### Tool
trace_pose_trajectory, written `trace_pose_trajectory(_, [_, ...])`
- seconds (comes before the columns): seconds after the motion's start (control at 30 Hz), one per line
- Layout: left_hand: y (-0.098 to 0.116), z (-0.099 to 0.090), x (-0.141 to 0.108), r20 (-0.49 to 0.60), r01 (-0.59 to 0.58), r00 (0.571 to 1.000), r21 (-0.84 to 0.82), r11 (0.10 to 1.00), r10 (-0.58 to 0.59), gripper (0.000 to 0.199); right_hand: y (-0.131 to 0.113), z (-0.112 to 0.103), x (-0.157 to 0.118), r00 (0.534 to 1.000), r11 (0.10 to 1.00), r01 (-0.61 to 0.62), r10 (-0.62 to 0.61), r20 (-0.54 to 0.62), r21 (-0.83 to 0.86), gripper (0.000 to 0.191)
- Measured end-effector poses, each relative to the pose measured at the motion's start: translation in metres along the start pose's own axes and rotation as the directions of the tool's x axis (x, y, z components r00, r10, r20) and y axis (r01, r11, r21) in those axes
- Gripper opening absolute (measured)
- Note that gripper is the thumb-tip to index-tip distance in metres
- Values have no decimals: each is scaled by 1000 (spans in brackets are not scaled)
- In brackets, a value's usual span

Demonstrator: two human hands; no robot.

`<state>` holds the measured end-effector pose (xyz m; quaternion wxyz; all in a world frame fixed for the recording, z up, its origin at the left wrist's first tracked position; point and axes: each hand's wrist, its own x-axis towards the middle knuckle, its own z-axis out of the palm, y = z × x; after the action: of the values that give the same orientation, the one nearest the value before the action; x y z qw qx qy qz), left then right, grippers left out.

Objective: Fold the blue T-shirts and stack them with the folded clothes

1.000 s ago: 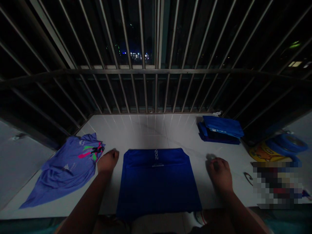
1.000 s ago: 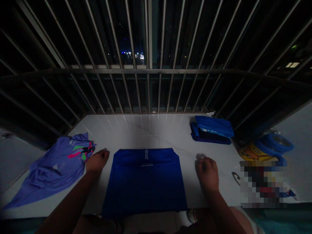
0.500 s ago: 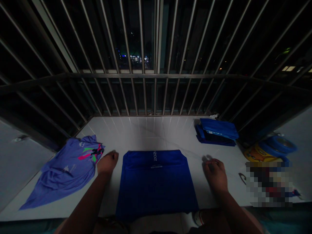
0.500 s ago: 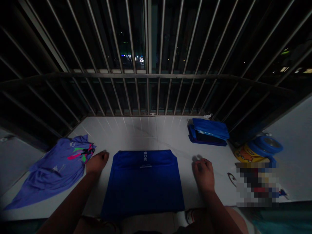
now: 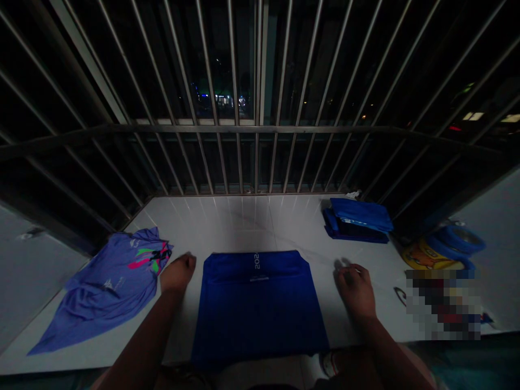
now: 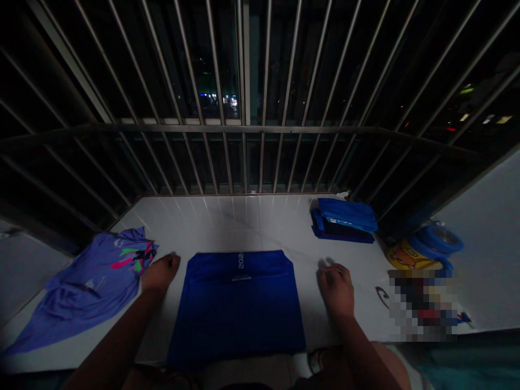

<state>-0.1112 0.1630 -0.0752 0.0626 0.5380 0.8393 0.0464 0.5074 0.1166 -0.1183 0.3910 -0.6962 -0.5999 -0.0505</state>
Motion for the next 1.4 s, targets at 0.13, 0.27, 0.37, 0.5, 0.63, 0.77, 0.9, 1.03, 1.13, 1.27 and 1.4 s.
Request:
trace_pose_trajectory(0.13, [0, 0, 1, 2, 0, 1000, -4, 1000, 0, 55, 3, 1, -1, 1000, 1000, 24, -24, 7, 3, 44])
trace_pose_trajectory(0.27, [0, 1, 1, 8, 1, 1000, 0, 1000, -1, 58, 3, 1, -1, 1000, 1000, 6, -6, 18, -13, 42])
trace_pose_trajectory(0.37, [0, 1, 0, -4, -4, 1000, 3, 1000, 4, 57, 3, 0, -1, 1000, 1000, 5, -5, 26, -21, 40])
trace_pose_trajectory(0.5, [0, 0, -1, -15, -12, 1000, 5, 1000, 12, 58, -1, -2, -1, 1000, 999, -7, 8, 30, -38, 36])
trace_pose_trajectory(0.63, [0, -1, -2, -15, -6, 1000, 1, 1000, 6, 58, -6, -5, 0, 999, 999, -21, 22, 40, -35, 37])
trace_pose_trajectory(0.77, [1, -1, -2, -22, -12, 1000, 5, 1000, 12, 57, -7, -6, 0, 998, 998, -41, 44, 55, -41, 38])
trace_pose_trajectory(0.9, [1, -2, -2, -25, -3, 1000, 1, 1000, 3, 55, -6, -6, 0, 998, 999, -34, 36, 60, -37, 34])
trace_pose_trajectory(1.03, [1, -1, -1, -18, 4, 1000, -6, 1000, -4, 58, -5, -6, -1, 998, 999, -13, 15, 60, -36, 32])
trace_pose_trajectory(1.13, [1, -1, -1, -13, 6, 1000, -2, 1000, -6, 59, -4, -5, -1, 999, 999, -11, 14, 52, -45, 31])
trace_pose_trajectory(1.27, [2, -3, -2, -19, 6, 1000, 5, 1000, -6, 57, -4, -4, -1, 999, 999, -10, 12, 51, -51, 31])
trace_pose_trajectory(1.4, [3, -3, -3, -15, 5, 1000, 2, 1000, -5, 57, -5, -5, -1, 999, 998, -4, 7, 54, -57, 30])
